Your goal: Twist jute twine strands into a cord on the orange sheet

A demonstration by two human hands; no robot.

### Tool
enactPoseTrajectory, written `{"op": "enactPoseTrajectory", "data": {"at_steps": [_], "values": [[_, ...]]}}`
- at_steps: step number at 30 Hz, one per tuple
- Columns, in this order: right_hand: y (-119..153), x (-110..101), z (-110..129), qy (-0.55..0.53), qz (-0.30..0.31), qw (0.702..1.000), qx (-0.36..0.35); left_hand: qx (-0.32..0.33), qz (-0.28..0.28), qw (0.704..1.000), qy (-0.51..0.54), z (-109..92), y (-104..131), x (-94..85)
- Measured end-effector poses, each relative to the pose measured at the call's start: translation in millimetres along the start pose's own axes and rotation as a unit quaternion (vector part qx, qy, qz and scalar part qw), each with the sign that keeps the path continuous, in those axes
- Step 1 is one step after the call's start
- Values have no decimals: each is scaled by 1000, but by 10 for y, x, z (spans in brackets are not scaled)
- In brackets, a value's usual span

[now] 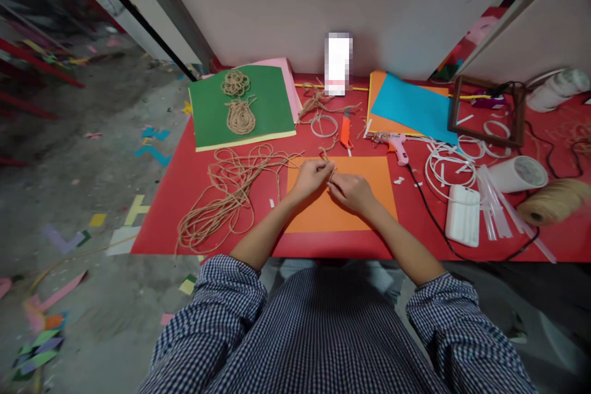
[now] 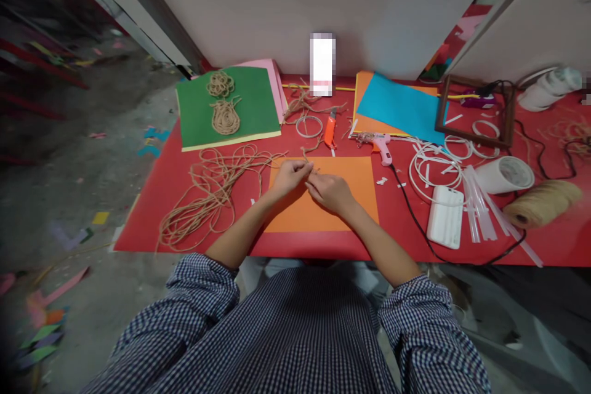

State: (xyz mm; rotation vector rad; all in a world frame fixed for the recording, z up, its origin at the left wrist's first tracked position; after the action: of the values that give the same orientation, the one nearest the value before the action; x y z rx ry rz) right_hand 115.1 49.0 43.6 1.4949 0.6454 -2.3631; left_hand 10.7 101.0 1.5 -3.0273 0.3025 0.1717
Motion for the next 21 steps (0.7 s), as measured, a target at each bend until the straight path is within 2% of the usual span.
{"op": "enactPoseTrajectory", "data": {"at_steps": [4,7,10,13,16,19,21], "values": [[32,109,118,33,29,998,-42,-65,-56,968,236,111,16,-6],[76,128,197,7,44,995,-85,-77,-93,939,321,116,-14,-118],[138,146,276,-46,83,988,-119,-75,-119,922,360,121,-57,-237],[124,53,258,-106,74,988,-83,-55,-111,939,322,118,-81,-262],[49,-127,46,-186,-7,982,37,-26,-78,972,221,90,-61,-176],[21,-131,-272,-274,-61,946,160,15,-12,997,74,-9,-16,-14],[2,-22,-426,-326,-53,922,202,53,38,997,-31,-108,19,96]]}}
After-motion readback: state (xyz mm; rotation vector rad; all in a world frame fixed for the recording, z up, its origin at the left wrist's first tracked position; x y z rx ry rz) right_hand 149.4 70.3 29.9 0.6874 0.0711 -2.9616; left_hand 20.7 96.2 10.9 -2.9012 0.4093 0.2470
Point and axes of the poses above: each hand's wrist, its own y-axis away from the middle knuckle, its own x-axis out of the palm, z = x × y, the point moved 10 cm from there along -y, towards the middle knuckle, and after that the axes turned 10 degrees about x, right-handed, at the moved point
